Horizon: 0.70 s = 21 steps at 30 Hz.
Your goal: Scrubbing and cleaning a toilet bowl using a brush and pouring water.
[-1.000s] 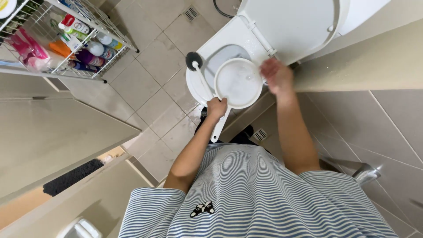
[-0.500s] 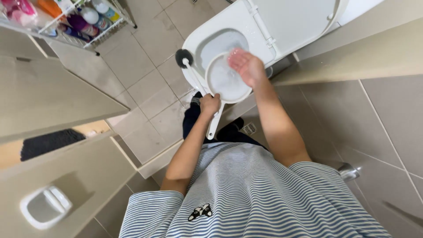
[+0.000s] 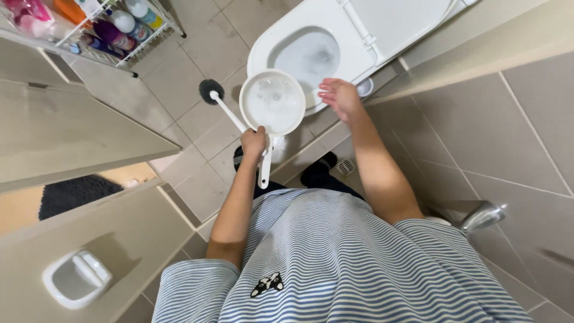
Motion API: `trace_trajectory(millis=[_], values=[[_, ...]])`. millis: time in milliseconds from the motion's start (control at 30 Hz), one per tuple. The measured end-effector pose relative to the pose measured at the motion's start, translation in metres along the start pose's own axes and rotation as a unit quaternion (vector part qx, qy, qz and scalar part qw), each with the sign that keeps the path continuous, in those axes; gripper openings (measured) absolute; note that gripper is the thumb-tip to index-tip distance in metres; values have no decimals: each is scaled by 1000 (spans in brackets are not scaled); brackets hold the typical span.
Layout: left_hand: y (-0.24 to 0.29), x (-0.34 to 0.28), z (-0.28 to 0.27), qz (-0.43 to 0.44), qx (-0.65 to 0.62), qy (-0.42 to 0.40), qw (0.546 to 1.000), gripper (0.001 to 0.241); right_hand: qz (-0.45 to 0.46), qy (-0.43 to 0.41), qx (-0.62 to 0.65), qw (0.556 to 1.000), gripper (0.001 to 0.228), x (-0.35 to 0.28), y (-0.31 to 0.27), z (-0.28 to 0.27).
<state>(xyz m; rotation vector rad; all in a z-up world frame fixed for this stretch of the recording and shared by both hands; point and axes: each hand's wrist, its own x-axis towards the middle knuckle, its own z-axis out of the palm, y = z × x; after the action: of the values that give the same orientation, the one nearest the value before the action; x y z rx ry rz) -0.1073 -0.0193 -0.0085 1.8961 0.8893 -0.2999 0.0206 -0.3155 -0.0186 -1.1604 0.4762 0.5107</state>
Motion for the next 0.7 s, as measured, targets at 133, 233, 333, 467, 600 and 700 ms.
trace_trajectory(millis=[133, 233, 333, 467, 600, 700], values=[[-25, 14, -27, 8, 38, -7, 999, 43, 37, -78, -24, 996, 34, 1, 40, 97], [-46, 28, -40, 19, 84, -12, 996, 45, 83, -72, -92, 990, 34, 19, 86, 157], [-55, 28, -51, 71, 123, 4, 990, 47, 105, -12, -215, 971, 30, 28, 123, 191], [-49, 22, -68, 26, 115, -33, 992, 47, 189, -42, -19, 981, 19, 14, 102, 206], [-53, 25, -80, -6, 70, -46, 996, 45, 100, -195, 77, 973, 22, -9, 44, 160], [-60, 29, -87, 7, 50, -49, 998, 41, 0, -21, -399, 917, 27, -28, -13, 107]])
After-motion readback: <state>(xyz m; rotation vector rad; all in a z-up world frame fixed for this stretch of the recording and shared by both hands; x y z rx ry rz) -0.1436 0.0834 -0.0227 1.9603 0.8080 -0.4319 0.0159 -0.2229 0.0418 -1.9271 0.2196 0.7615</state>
